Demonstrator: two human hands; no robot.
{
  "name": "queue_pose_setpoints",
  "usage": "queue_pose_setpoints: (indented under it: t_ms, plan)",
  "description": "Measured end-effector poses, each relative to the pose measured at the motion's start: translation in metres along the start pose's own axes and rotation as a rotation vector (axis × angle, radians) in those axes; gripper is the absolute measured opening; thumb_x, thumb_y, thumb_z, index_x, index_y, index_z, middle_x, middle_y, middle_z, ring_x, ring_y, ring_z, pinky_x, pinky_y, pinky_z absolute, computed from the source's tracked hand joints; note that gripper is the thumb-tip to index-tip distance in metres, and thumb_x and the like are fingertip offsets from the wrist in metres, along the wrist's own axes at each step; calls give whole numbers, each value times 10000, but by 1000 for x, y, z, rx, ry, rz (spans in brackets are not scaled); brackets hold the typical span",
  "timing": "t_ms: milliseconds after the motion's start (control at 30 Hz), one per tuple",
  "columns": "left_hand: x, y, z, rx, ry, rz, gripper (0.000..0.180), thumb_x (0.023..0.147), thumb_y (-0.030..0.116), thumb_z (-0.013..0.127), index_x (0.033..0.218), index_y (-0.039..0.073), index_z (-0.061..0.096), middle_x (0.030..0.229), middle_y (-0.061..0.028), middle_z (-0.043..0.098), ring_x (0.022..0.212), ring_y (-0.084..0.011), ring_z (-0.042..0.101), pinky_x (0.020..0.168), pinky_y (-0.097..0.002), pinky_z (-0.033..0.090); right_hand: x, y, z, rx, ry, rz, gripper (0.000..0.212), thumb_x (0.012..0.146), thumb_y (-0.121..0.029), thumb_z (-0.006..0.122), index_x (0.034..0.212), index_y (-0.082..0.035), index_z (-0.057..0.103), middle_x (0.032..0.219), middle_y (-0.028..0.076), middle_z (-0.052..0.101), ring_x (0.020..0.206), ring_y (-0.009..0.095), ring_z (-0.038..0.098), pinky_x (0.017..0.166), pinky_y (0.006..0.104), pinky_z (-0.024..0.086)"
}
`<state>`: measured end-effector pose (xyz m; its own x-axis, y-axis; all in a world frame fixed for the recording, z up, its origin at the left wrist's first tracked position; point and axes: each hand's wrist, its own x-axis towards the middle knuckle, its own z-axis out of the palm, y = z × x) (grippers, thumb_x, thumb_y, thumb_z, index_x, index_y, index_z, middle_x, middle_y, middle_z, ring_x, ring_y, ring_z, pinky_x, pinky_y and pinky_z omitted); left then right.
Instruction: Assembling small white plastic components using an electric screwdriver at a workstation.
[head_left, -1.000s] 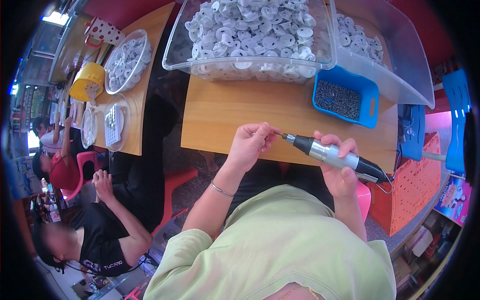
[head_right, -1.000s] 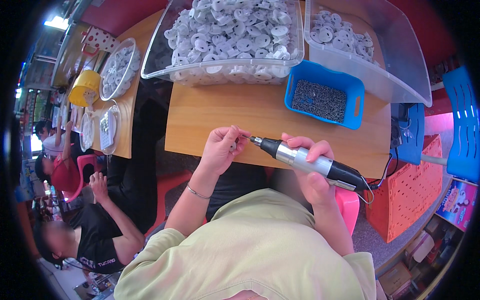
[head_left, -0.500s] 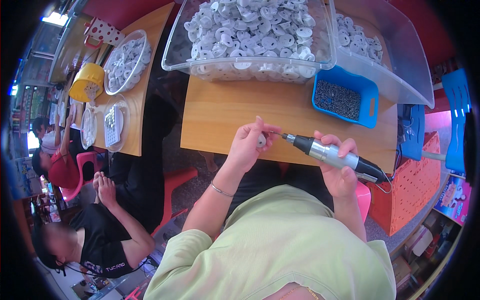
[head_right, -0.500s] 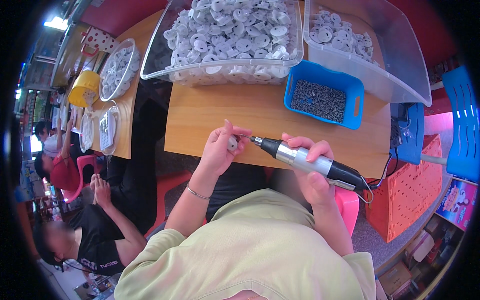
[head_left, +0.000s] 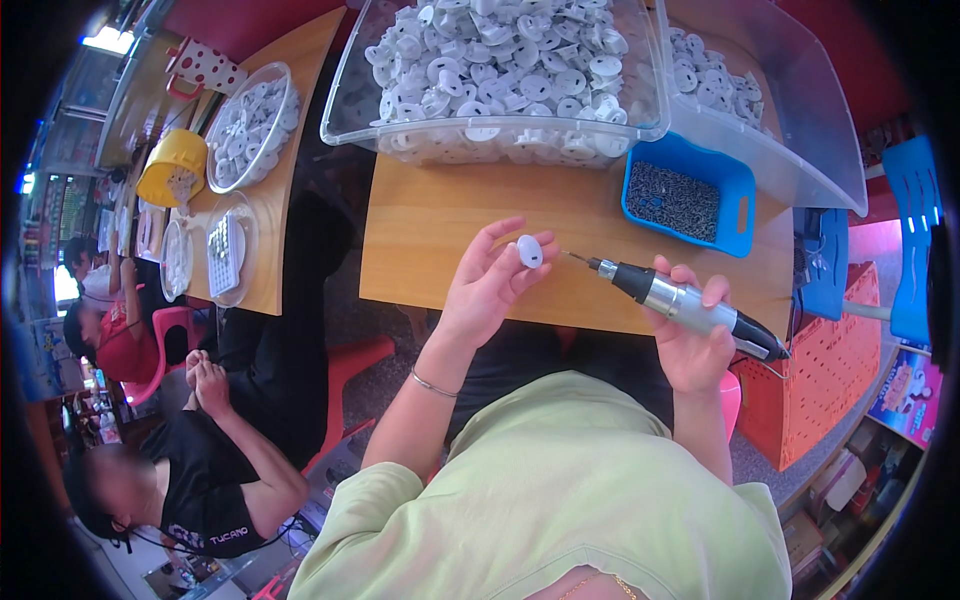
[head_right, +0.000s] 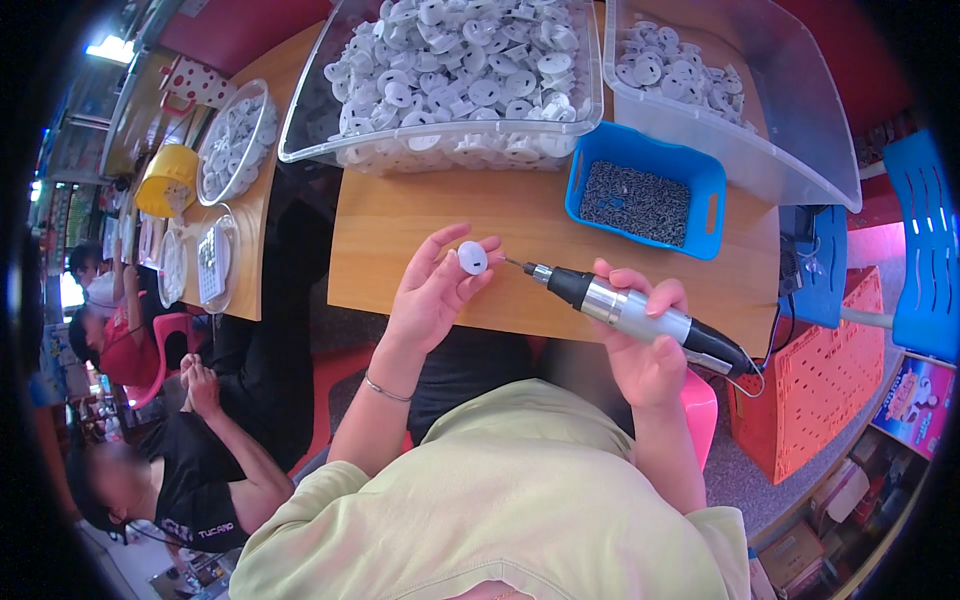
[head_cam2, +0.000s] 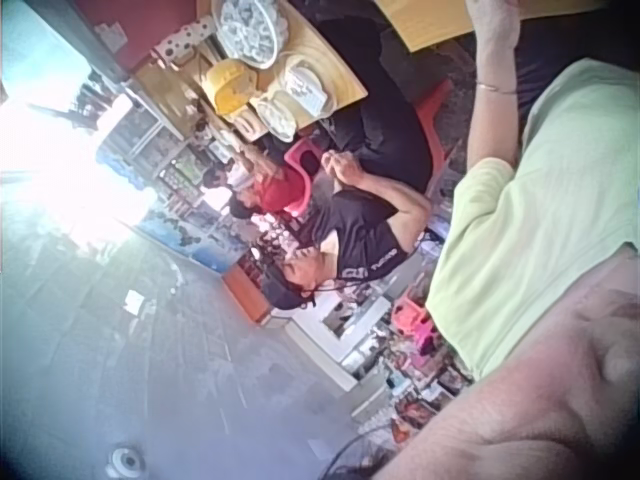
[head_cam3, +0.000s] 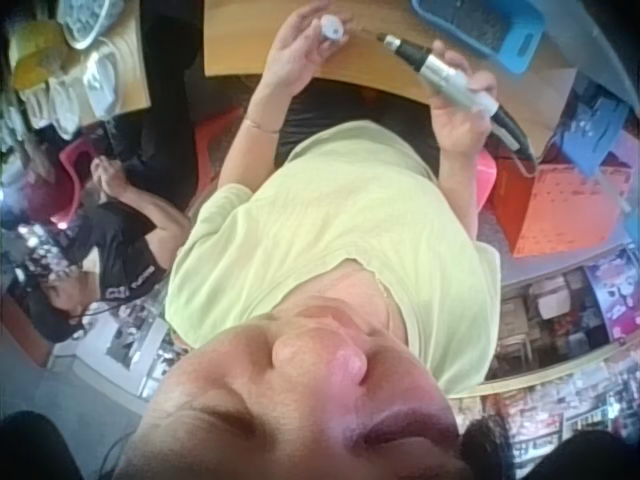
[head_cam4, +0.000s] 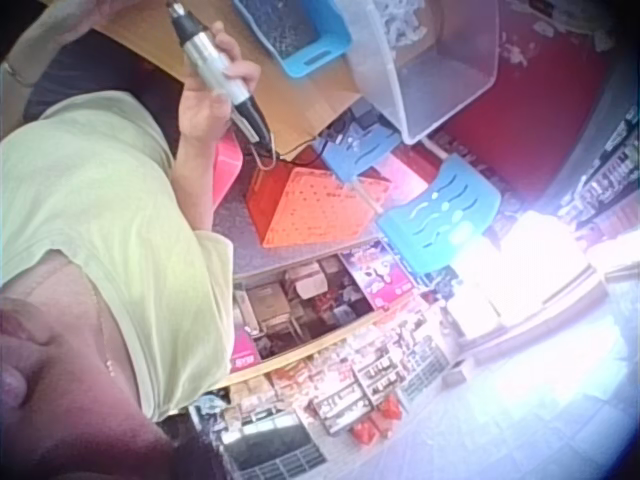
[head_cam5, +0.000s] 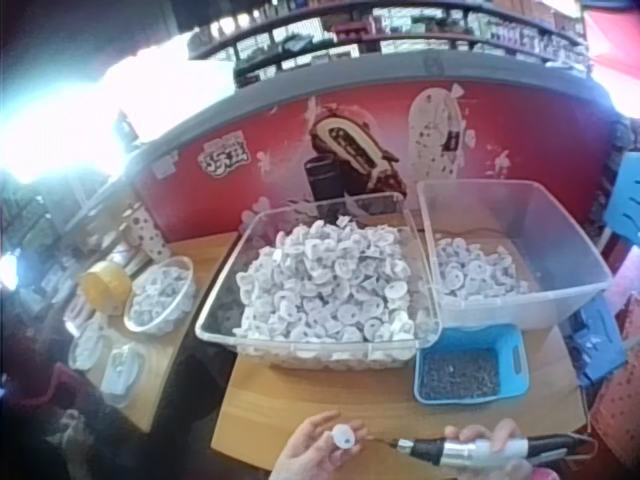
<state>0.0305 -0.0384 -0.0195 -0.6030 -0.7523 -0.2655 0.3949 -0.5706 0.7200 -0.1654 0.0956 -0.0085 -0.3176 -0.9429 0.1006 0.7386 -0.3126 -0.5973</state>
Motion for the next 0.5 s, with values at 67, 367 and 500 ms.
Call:
queue_pose_setpoints:
  t_ms: [67,367,500]
  plan:
    - [0,-1,-5,-12,-15,-14,310,947,123,393,1231,0,407,1208,-216,484,1073,-278,541,888,-301,486,0,0,0,18,6,-14,303,796,-292,646,932,-142,420,1195,161,443,1275,337,315,1009,452,374]
    - [0,-6,-7,-85,-34,-33,271,931,101,437,1180,0,477,1091,-143,553,1055,-260,555,867,-285,502,-3,1,4,-19,-25,10,322,779,-295,665,924,-141,423,1186,160,447,1272,330,323,1011,465,360]
    - [1,-7,-5,-78,-44,-26,271,921,80,452,1176,-3,483,1079,-159,562,1064,-298,549,858,-299,516,-4,5,6,-33,-19,24,334,764,-293,680,924,-143,429,1181,158,456,1268,324,333,1013,469,342]
